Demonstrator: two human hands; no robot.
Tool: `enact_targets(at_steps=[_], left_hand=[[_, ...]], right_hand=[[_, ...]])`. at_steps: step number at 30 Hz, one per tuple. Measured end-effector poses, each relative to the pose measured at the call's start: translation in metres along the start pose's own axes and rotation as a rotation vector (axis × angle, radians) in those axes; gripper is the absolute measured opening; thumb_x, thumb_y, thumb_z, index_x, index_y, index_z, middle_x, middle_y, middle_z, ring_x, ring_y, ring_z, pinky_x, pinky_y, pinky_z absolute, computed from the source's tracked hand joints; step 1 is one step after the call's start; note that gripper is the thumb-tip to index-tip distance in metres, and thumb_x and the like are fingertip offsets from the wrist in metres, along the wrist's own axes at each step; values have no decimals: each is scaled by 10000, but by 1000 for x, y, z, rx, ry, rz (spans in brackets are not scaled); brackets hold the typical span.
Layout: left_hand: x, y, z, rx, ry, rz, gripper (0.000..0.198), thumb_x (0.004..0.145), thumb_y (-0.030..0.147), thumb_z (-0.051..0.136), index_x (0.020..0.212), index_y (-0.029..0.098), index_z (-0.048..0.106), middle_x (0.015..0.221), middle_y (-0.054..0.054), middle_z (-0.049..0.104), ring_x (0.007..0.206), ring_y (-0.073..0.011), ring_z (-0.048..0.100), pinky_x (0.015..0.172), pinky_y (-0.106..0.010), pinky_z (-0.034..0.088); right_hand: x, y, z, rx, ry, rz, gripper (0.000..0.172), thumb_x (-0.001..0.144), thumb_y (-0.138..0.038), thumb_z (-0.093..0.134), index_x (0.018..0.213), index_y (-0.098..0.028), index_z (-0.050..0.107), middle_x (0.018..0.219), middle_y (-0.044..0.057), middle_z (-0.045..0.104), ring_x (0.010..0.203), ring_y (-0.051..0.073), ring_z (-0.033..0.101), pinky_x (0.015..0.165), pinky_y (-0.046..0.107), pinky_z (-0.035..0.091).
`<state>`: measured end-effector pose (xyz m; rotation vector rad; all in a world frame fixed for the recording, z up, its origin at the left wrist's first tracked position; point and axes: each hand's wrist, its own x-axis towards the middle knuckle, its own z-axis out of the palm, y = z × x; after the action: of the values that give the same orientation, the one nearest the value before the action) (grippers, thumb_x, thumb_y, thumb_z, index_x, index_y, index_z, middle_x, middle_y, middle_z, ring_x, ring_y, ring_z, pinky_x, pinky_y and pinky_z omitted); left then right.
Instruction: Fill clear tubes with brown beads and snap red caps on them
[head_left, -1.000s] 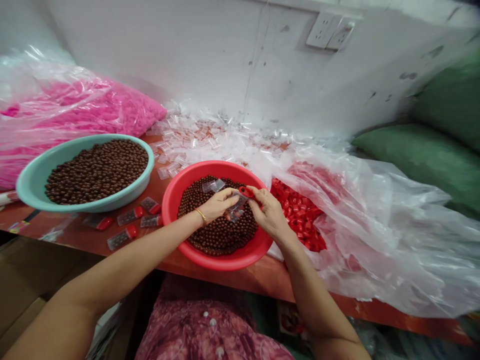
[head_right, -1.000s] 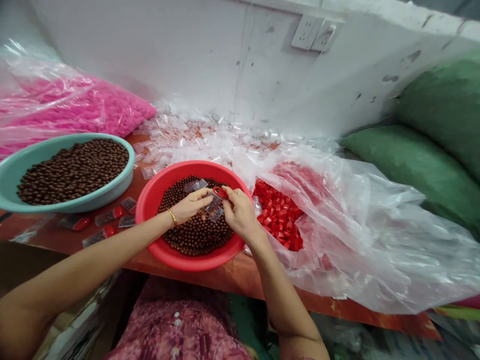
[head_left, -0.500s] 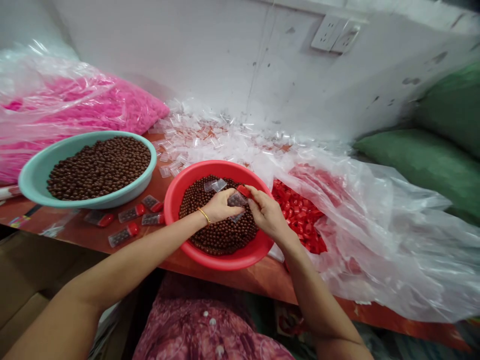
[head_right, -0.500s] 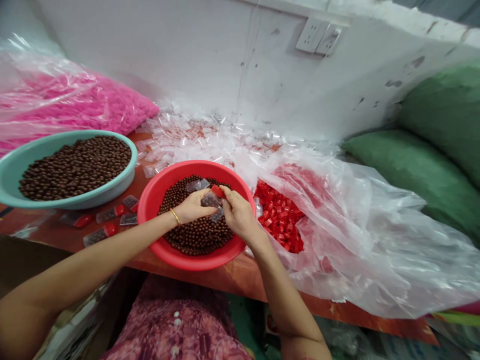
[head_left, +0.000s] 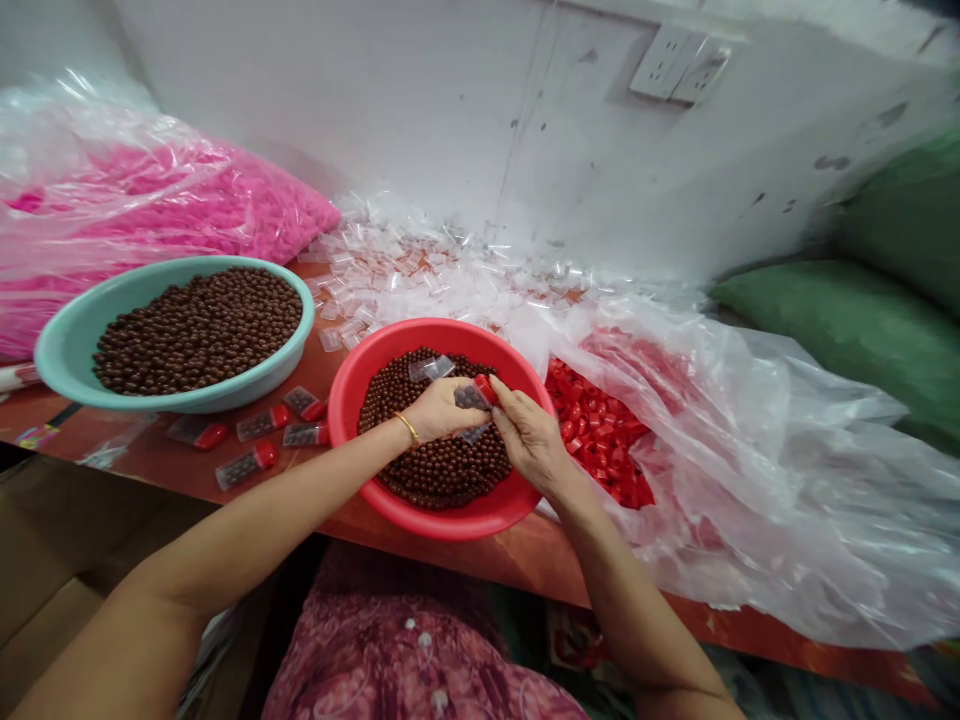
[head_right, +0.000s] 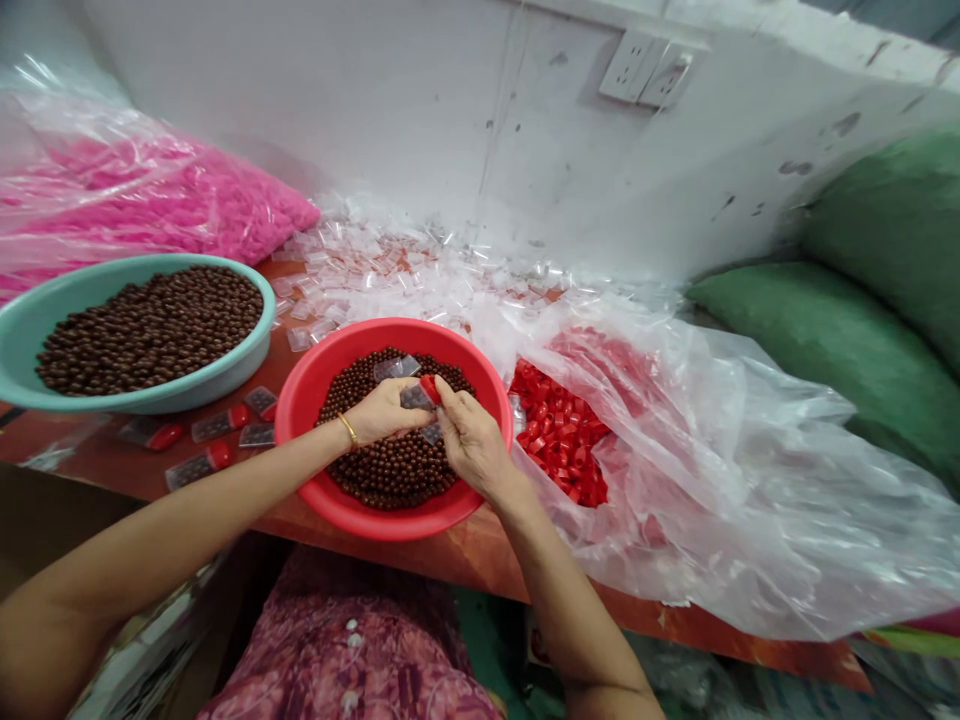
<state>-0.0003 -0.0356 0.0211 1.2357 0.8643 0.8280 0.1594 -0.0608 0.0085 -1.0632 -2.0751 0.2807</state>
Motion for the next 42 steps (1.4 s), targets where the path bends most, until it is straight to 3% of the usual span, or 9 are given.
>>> enact_targets(at_steps=[10,17,20,22,24,31,35,38,42], left_hand=[[0,6,2,124,49,32,85,513,130,515,579,148,463,466,98,398,439,-35,338,460,-186,269],[1,-3,-1,341,116,100,58,526,157,536,568,139,500,519,64,435,499,-57,352,473,-192,272],[-1,0,-3,356,104,71,79,523,163,539,522,151,461,491,70,407,481,-55,335,460,-195,264],[-2,4,-3,334,101,35,105,509,155,533,492,160,429,465,78,380,468,-53,322,455,-196,261],[-3,8,-3,325,106,3,103,495,150,527,479,162,426,447,83,369,459,-53,317,453,-197,260],[-1,2,-5,304,74,-65,91,478,145,529,471,165,440,420,82,393,430,-54,334,435,-198,266],[-2,1,-6,308,84,-74,89,485,162,548,492,161,458,430,79,412,428,-52,343,429,-191,270],[-7,3,-5,357,49,-53,81,494,167,539,511,162,460,430,79,418,419,-54,355,418,-184,275],[-11,1,-3,481,-150,-20,37,534,189,506,532,164,478,416,63,457,396,-78,409,401,-188,295]], right_hand=[[-1,-15,2,198,55,152,398,879,-234,421,1257,-213,545,1003,81,650,889,192,629,793,363,530],[-6,-13,10,423,10,415,403,875,-321,428,1247,-238,562,908,41,680,418,90,521,391,253,482],[-5,-12,11,325,35,297,381,888,-310,423,1230,-232,573,1004,52,674,651,146,642,607,303,564],[-5,-10,12,196,46,156,377,897,-279,420,1244,-227,558,1073,68,657,906,187,643,821,348,536],[-5,-8,12,82,31,63,393,908,-251,401,1282,-217,516,1080,85,650,969,190,623,875,350,509],[-8,-3,10,-254,-72,-132,469,915,-188,346,1381,-137,354,844,122,653,720,198,633,663,323,546],[-4,-4,11,-266,-73,-272,507,909,-164,325,1409,-112,259,836,129,654,681,195,628,575,299,528],[-1,-3,6,-221,-89,-318,471,897,-166,343,1366,-124,344,756,84,652,623,172,614,537,272,501],[-1,-2,-5,-209,-128,-376,394,873,-158,368,1243,-133,503,617,31,617,502,129,555,471,239,434]])
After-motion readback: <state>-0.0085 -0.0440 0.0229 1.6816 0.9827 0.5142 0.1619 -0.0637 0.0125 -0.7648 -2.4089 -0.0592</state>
